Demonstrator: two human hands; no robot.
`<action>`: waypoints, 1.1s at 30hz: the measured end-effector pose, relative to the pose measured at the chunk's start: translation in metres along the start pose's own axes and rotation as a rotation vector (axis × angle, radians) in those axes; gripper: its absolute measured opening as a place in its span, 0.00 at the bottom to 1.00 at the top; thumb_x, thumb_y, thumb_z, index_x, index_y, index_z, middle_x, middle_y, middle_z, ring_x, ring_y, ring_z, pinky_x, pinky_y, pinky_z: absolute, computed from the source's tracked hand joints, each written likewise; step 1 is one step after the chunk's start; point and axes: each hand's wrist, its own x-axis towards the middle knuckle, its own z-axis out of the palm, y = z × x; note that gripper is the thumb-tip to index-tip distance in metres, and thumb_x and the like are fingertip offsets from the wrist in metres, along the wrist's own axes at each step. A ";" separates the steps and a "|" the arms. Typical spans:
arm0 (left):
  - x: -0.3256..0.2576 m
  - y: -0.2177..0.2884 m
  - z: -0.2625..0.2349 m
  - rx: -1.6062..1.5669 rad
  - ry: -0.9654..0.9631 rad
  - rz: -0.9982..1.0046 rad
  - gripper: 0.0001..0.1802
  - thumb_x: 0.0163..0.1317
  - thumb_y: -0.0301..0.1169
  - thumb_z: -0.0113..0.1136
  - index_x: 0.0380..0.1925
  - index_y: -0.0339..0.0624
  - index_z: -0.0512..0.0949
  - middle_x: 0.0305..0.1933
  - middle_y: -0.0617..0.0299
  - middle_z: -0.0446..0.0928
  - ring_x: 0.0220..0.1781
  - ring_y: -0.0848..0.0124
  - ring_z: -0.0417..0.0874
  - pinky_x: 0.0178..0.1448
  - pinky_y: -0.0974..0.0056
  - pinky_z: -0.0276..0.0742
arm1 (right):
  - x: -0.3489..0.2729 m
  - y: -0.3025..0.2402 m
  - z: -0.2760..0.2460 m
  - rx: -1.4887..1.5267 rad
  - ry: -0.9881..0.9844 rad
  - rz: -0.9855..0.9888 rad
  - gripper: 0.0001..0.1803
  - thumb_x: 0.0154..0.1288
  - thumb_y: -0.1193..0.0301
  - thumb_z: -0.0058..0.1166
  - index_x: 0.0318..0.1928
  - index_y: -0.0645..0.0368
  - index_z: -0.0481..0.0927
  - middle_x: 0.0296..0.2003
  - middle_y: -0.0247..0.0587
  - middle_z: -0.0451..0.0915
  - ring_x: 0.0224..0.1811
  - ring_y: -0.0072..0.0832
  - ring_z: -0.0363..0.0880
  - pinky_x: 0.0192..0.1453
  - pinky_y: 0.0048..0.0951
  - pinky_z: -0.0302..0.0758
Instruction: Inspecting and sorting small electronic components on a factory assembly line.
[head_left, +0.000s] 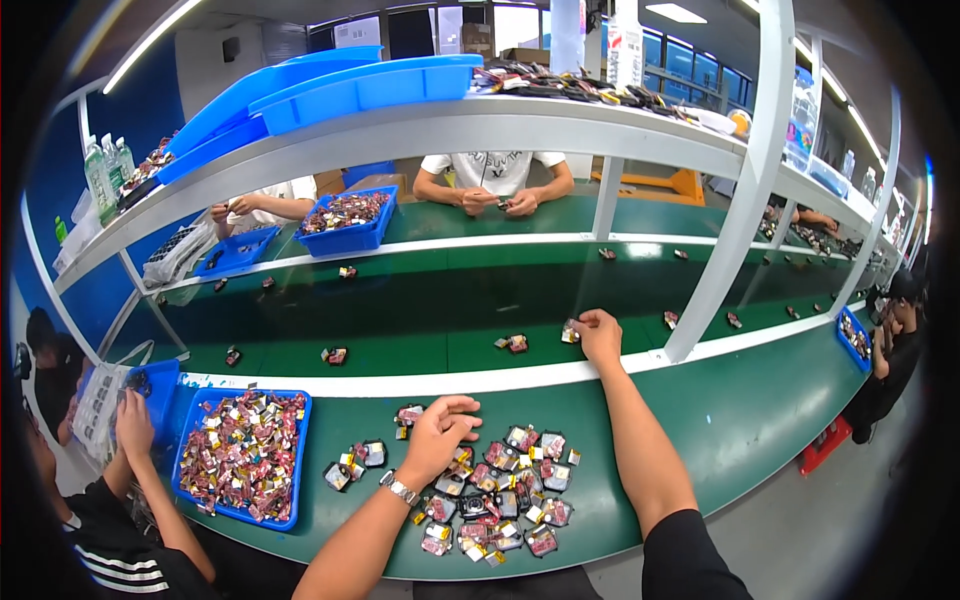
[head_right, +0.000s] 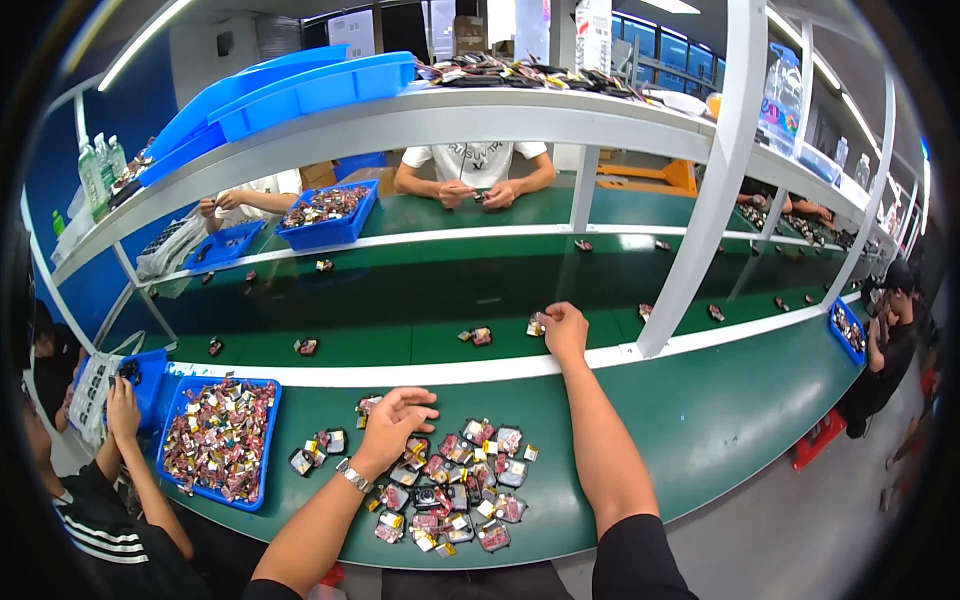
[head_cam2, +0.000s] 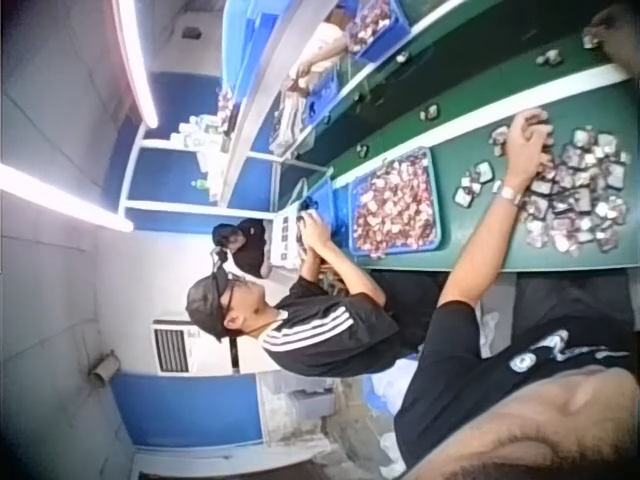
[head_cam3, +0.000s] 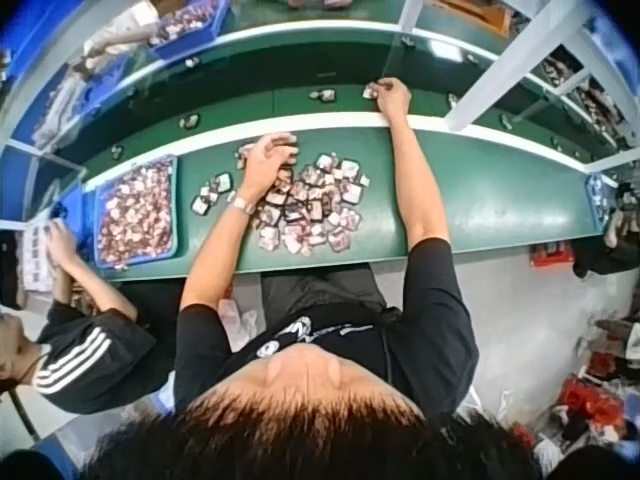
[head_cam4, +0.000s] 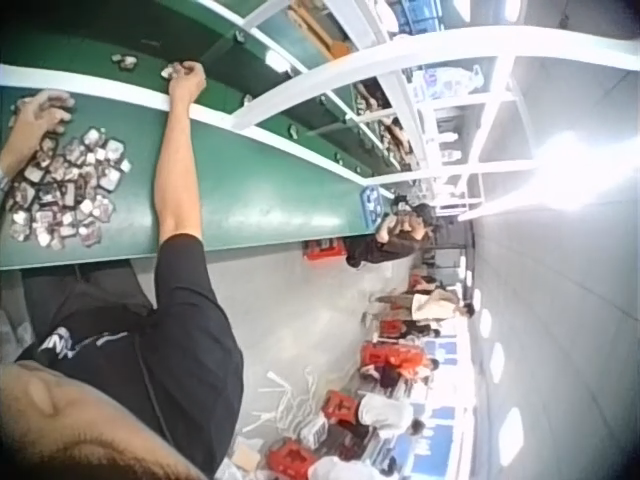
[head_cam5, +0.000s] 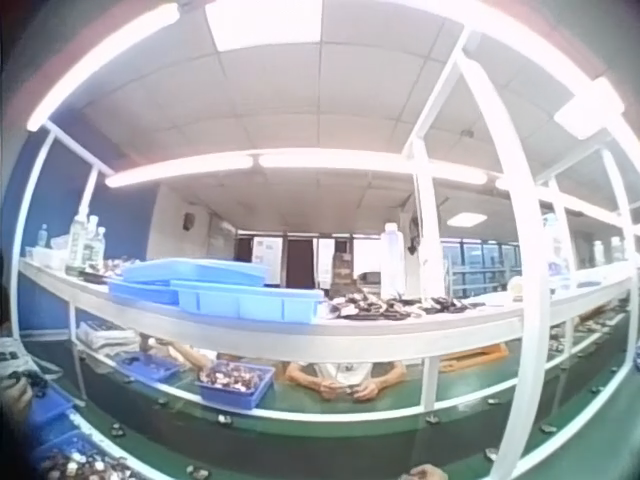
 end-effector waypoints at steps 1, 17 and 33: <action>0.002 0.000 0.000 -0.003 -0.010 -0.006 0.16 0.65 0.21 0.53 0.52 0.32 0.70 0.54 0.50 0.75 0.50 0.65 0.81 0.50 0.63 0.82 | 0.002 0.006 -0.001 -0.112 0.040 -0.089 0.07 0.53 0.75 0.63 0.34 0.61 0.82 0.34 0.44 0.79 0.33 0.38 0.80 0.43 0.36 0.76; 0.001 0.008 -0.008 -0.101 0.000 -0.062 0.16 0.73 0.33 0.45 0.53 0.32 0.69 0.48 0.50 0.78 0.42 0.68 0.82 0.44 0.66 0.82 | -0.081 -0.074 0.007 0.147 -0.555 -0.388 0.31 0.51 0.72 0.64 0.57 0.59 0.70 0.44 0.42 0.80 0.49 0.38 0.76 0.53 0.37 0.73; 0.001 0.018 -0.002 -0.315 -0.171 -0.162 0.18 0.71 0.27 0.48 0.59 0.36 0.68 0.52 0.57 0.76 0.53 0.68 0.80 0.59 0.57 0.81 | -0.168 -0.128 -0.021 0.156 -0.424 -0.677 0.15 0.54 0.75 0.61 0.44 0.60 0.78 0.43 0.44 0.76 0.45 0.41 0.76 0.49 0.34 0.75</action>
